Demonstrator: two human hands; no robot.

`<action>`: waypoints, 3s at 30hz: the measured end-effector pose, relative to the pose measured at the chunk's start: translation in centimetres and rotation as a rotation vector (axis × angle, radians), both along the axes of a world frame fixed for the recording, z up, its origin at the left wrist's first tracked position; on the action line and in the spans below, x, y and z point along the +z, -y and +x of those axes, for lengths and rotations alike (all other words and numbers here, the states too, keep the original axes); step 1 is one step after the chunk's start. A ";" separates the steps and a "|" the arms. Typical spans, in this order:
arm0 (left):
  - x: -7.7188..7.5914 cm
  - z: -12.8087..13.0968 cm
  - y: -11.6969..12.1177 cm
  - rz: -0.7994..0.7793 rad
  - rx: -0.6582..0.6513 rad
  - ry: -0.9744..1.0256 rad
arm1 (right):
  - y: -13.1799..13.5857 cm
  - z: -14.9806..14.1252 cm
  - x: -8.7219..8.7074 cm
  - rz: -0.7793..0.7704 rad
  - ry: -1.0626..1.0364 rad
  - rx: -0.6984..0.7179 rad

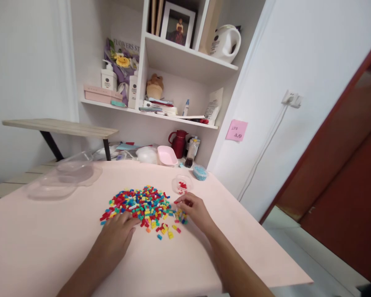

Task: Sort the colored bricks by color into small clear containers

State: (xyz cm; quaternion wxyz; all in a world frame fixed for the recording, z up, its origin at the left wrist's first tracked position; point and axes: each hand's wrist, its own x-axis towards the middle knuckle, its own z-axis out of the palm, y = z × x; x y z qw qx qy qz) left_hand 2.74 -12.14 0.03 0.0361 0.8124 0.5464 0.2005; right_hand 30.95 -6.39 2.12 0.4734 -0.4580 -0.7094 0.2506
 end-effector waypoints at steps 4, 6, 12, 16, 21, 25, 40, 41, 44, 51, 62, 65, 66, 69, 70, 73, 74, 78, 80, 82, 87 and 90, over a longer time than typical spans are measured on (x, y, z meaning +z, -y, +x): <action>0.2 0.1 0.2 -0.006 0.008 0.000 | -2.6 1.5 1.9 -0.014 -0.150 -0.185; 0.3 0.2 0.3 -0.008 0.011 -0.006 | -4.3 2.2 3.0 0.046 -0.120 -0.289; 0.2 0.1 0.1 -0.014 0.024 -0.028 | -7.0 3.1 3.3 0.031 -0.090 -0.372; 0.1 0.1 0.1 0.004 0.015 -0.022 | -5.3 2.3 2.1 -0.026 -0.105 -0.282; 0.2 0.1 0.1 0.021 0.007 0.004 | -0.6 0.4 2.2 -0.161 0.034 0.121; 0.2 0.2 0.1 0.015 0.012 -0.007 | 3.3 -1.4 1.9 -0.017 0.352 0.270; 0.3 0.2 0.3 0.013 0.007 0.022 | 2.7 0.5 -0.1 0.053 0.636 -0.026; 0.3 0.2 0.3 0.014 0.006 0.025 | 2.8 0.3 -0.1 0.049 0.630 -0.001; 0.2 0.2 0.3 0.010 0.009 0.023 | 2.7 -0.5 0.0 0.060 0.583 0.088; 0.3 0.2 0.2 0.010 0.007 0.018 | 0.4 2.5 1.3 -0.046 0.037 -0.069; 0.1 0.1 0.2 0.034 0.003 0.024 | 1.6 2.7 0.4 -0.176 0.224 0.074; 0.0 0.0 0.1 0.037 0.001 0.021 | 2.3 1.0 0.9 -0.095 0.401 0.171; 0.0 0.0 0.1 0.037 0.002 0.020 | 2.4 0.3 1.0 -0.070 0.467 0.184; 0.0 0.1 0.2 0.040 0.005 0.018 | 2.6 -1.4 0.8 -0.004 0.647 0.141; 0.1 0.2 0.2 0.040 0.005 0.016 | 2.6 -1.9 0.6 0.014 0.685 0.110; 0.1 0.2 0.2 0.039 0.007 0.010 | 2.6 -2.7 0.1 0.043 0.739 0.043; 0.1 0.2 0.2 0.038 0.006 0.007 | 2.6 -2.8 0.0 0.044 0.748 0.040; 0.1 0.2 0.2 0.031 0.005 0.000 | 2.4 -3.0 0.5 0.023 0.801 0.065; 0.2 0.2 0.3 0.025 0.005 0.008 | 2.3 -3.4 0.9 0.023 0.841 0.065; 0.3 0.3 0.3 0.020 0.005 0.017 | 2.2 -3.9 1.0 0.042 0.873 0.059; 0.4 0.3 0.4 0.005 0.004 0.016 | 1.8 -4.0 1.1 0.042 0.782 0.085; 0.3 0.2 0.5 0.002 0.003 0.016 | 0.7 -2.9 1.4 0.035 0.570 0.095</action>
